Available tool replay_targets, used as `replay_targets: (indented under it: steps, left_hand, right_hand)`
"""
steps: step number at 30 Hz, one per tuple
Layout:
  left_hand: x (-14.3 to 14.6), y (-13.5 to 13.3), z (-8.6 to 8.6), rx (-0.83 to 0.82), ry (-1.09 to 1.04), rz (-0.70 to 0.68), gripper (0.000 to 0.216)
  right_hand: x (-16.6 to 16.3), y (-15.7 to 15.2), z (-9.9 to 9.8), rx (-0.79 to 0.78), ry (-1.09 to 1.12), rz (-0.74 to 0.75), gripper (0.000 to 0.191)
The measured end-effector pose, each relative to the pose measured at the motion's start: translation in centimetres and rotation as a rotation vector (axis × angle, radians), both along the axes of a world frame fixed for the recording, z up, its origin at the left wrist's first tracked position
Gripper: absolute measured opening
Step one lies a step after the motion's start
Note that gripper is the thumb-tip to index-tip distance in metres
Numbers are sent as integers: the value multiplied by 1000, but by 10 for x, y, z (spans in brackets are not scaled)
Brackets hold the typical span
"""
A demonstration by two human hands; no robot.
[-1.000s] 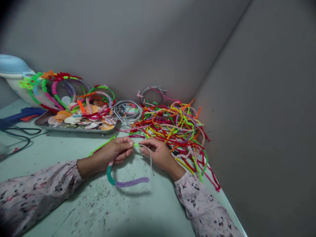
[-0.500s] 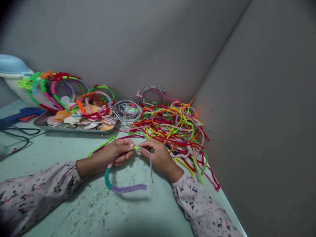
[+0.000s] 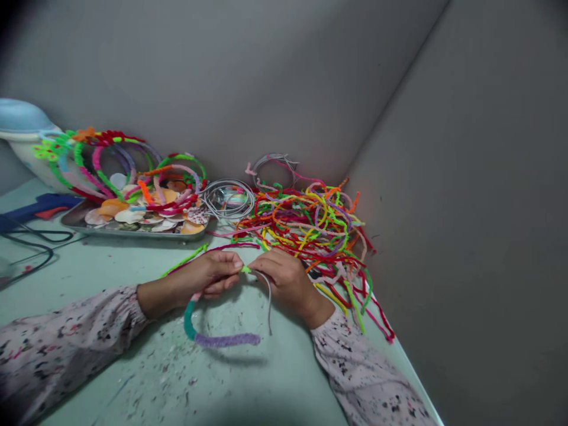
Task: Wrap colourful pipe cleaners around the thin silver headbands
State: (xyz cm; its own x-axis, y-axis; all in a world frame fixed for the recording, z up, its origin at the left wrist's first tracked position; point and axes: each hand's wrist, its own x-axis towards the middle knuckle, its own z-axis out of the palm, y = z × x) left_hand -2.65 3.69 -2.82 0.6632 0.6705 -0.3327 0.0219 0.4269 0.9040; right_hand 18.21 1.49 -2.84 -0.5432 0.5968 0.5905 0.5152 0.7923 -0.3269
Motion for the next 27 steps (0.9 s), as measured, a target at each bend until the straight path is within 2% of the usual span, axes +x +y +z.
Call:
replay_targets:
  steps: [5, 10, 14, 17, 21, 24, 27]
  left_hand:
    - [0, -1, 3, 1, 12, -10, 19]
    - [-2, 1, 4, -31, -6, -73, 19]
    - [-2, 0, 6, -57, -19, -72, 22]
    - [1, -2, 6, 3, -2, 14, 22]
    - [5, -8, 5, 167, 30, 134, 22]
    - [6, -12, 8, 258, 68, 198, 20]
    - [7, -14, 12, 307, 124, 221, 19]
  right_hand:
    - [5, -3, 0, 160, -133, 6, 19]
    - [11, -7, 0, 270, -203, 81, 26]
    - [12, -6, -1, 259, -210, 71, 26]
    - [10, 0, -2, 180, -101, -78, 20]
    - [7, 7, -6, 31, 194, -290, 13]
    - [4, 6, -7, -251, 400, -359, 11]
    - [1, 1, -4, -573, 446, -277, 21]
